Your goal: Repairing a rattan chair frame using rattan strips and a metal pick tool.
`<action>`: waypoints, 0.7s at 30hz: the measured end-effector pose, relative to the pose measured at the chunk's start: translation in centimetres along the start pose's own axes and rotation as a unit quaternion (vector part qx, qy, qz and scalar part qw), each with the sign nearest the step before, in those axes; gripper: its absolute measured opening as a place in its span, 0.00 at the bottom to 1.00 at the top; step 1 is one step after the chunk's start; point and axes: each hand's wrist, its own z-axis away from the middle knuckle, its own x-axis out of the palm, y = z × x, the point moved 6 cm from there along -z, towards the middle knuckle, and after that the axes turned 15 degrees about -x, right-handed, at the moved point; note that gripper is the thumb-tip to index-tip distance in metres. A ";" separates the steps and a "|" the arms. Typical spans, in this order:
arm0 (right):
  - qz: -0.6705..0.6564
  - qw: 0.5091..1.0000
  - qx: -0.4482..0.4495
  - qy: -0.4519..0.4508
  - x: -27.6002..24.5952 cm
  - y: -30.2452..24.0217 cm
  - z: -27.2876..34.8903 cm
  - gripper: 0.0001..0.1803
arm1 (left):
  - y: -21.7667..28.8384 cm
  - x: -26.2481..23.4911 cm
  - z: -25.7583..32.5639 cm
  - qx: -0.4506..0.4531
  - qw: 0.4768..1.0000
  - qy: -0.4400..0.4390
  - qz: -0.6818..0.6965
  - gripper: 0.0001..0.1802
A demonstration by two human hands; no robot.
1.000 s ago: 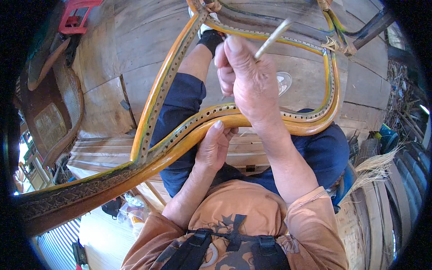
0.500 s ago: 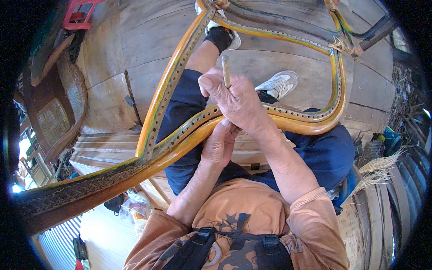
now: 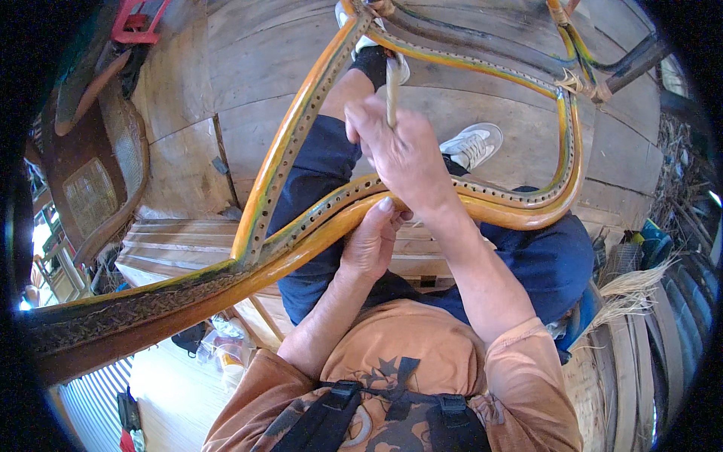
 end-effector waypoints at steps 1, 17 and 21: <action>0.002 1.000 0.003 0.000 0.0 -1.0 -0.3 0.21 | -0.1 -0.2 0.1 -0.003 1.000 0.000 0.002 0.19; -0.205 0.972 0.022 0.109 -1.7 0.2 0.4 0.24 | 0.1 0.0 0.0 -0.004 1.000 0.002 0.008 0.21; -0.197 0.974 0.037 0.104 -1.1 0.7 0.3 0.24 | 0.1 0.6 0.1 -0.021 0.999 0.010 0.045 0.21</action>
